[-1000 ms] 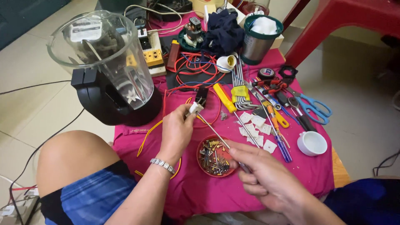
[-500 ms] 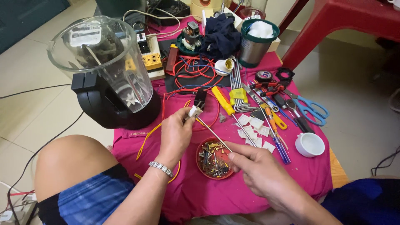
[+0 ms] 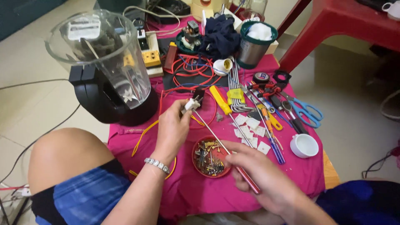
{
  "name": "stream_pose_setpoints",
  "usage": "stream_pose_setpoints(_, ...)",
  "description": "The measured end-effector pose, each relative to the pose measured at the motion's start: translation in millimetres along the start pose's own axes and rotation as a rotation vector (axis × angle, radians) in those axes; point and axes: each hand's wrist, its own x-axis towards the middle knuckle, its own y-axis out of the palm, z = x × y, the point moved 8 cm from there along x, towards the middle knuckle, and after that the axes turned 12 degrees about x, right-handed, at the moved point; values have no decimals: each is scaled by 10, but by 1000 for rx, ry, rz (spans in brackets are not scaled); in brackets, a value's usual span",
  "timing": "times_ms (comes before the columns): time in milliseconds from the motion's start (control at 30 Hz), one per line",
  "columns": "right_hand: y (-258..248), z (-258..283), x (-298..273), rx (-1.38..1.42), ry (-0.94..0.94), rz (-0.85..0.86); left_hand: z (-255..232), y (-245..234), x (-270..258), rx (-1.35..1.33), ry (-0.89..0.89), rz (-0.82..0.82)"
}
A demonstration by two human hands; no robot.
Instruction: Repairing an electrical component by assembling small parts and using a screwdriver.
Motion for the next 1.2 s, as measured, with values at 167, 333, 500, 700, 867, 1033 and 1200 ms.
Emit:
stream_pose_setpoints(167,-115,-365,115,613,349,167,140,147,49,-38,-35,32)
stream_pose_setpoints(333,36,-485,-36,566,417,142,213,209,42,-53,-97,86)
stream_pose_setpoints(500,11,-352,-54,314,266,47,320,286,36,-6,-86,132)
stream_pose_setpoints(700,130,-456,-12,458,319,175,396,296,53,4,-19,59)
stream_pose_setpoints(867,-22,-635,274,185,130,58,415,266,31,-48,-96,51)
stream_pose_setpoints(1033,-79,-315,173,-648,-157,-128,328,206,-1,-68,-153,79)
stream_pose_setpoints(1200,-36,-519,105,-27,92,-43,246,227,-10,-16,-110,109)
